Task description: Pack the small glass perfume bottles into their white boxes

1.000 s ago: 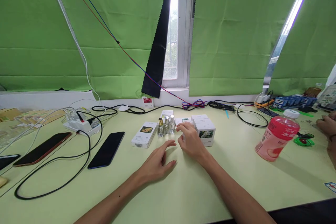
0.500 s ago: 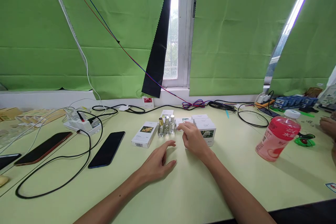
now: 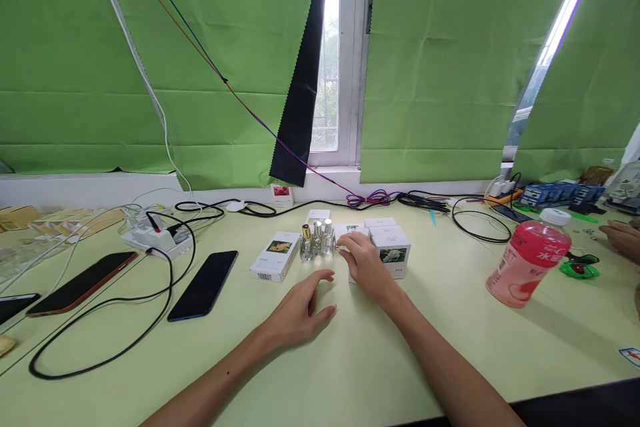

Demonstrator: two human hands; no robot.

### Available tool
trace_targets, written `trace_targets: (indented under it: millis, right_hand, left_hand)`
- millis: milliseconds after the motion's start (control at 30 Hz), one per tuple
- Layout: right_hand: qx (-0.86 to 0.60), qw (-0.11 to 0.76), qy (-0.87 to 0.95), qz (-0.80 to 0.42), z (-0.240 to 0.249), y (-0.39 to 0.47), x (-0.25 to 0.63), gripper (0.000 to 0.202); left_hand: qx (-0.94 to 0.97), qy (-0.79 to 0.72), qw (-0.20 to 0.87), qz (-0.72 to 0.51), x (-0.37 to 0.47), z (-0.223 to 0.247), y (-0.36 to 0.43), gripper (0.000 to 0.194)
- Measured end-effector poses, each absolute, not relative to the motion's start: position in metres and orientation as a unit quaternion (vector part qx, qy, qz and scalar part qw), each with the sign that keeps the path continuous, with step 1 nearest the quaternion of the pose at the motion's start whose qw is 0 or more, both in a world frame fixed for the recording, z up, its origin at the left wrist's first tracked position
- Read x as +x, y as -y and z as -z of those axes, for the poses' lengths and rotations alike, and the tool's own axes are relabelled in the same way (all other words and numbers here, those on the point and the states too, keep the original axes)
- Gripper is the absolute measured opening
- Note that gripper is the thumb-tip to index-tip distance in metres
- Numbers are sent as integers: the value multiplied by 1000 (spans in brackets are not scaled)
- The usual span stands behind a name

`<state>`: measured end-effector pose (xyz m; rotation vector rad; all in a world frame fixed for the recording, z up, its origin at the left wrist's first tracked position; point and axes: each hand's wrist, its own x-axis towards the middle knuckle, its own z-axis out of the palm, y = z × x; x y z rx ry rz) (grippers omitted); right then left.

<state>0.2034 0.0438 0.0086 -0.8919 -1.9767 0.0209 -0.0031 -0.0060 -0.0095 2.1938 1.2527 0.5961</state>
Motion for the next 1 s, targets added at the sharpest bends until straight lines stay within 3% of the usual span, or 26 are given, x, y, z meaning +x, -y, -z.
trace_targets:
  millis: [333,833,1000]
  right_hand:
    - [-367,462,807,-1,-9,-41,204,32]
    - [-382,494,780,44,-8,-38,196,22]
    - [-414,489,764,71,-8,-37,196,30]
  left_hand:
    - [819,-459,265,-220,-2,6,7,46]
    - [827,-444,256,-231,-2,7,7,37]
    - [827,-442,250,-239,-2,9,7,34]
